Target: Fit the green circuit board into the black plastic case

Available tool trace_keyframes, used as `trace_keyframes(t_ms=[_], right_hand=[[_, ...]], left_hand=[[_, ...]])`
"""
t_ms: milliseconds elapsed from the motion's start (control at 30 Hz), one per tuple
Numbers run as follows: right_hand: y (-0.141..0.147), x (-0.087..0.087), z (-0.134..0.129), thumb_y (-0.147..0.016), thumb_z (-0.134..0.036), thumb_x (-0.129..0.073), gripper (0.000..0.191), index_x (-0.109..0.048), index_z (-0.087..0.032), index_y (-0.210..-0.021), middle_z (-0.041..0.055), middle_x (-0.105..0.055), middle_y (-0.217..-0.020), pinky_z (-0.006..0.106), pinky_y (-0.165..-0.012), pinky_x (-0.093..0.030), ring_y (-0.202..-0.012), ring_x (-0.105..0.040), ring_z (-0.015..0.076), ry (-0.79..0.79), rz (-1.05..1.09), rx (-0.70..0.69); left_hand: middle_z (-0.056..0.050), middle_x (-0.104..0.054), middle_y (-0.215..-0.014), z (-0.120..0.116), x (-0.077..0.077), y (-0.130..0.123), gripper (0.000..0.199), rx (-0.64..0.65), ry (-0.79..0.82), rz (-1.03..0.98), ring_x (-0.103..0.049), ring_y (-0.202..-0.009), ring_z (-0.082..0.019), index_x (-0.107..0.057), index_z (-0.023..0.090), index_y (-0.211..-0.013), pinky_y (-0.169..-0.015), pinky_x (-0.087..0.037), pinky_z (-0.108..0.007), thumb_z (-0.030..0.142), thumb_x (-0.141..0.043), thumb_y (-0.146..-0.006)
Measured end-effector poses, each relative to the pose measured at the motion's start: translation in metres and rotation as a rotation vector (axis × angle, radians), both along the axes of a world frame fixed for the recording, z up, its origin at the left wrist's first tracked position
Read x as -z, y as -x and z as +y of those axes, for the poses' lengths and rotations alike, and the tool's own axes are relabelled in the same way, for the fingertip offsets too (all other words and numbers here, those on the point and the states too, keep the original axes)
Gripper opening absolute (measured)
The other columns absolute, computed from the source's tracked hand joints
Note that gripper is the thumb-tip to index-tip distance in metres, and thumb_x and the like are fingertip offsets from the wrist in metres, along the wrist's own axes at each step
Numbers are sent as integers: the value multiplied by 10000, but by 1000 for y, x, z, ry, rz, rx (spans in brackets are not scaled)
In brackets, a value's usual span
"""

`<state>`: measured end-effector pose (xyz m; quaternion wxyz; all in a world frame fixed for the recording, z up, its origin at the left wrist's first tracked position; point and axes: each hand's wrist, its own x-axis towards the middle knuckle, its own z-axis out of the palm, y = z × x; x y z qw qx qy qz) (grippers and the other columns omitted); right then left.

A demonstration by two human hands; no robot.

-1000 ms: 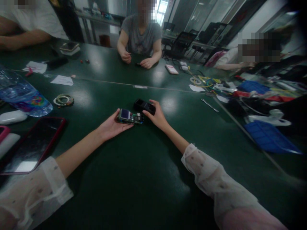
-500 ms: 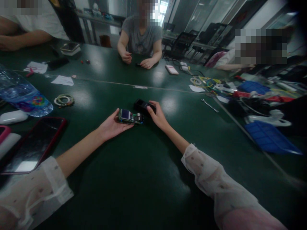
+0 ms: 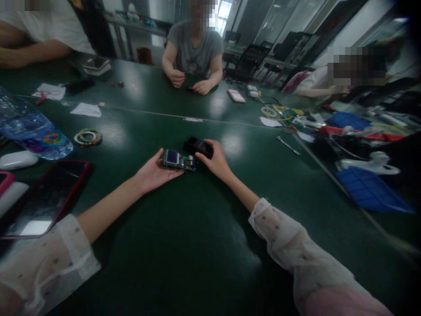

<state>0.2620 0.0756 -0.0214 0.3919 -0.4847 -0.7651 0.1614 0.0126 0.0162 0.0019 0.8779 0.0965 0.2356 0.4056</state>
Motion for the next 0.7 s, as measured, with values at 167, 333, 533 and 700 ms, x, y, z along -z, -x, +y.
trace_keyframes(t_ms=[167, 333, 533, 700], right_hand=[[0, -3, -2, -794, -446, -713, 584, -491, -238, -1292, 133, -547, -1200, 570, -979, -462, -1116, -531, 336, -47, -16, 19], [2, -6, -5, -808, -417, -691, 562, -483, -246, -1301, 131, -526, -1203, 616, -999, -432, -1154, -487, 357, -75, -56, 22], [2, 0, -3, -824, -320, -660, 535, -475, -233, -1318, 134, -524, -1223, 613, -1021, -426, -1176, -488, 357, -45, -99, -4], [-1, 2, -1, -836, -338, -657, 527, -474, -208, -1313, 144, -533, -1214, 566, -1022, -440, -1158, -513, 336, -94, -44, 67]], left_hand=[[-182, -519, -1421, -1, 0, -1, 693, -20, -6, 34, -529, -1305, -323, -152, 178, -1557, -1095, -425, -451, 472, -393, -978], [-189, -524, -1413, -1, -2, -1, 690, -13, -5, 30, -535, -1298, -326, -161, 172, -1554, -1092, -428, -447, 468, -400, -978], [-177, -554, -1385, 0, 0, 0, 704, -13, -10, 24, -554, -1280, -327, -117, 186, -1562, -1092, -433, -459, 460, -407, -983], [-176, -567, -1368, 0, 0, 0, 690, -3, -24, 19, -550, -1284, -325, -146, 174, -1556, -1096, -427, -450, 470, -396, -985]])
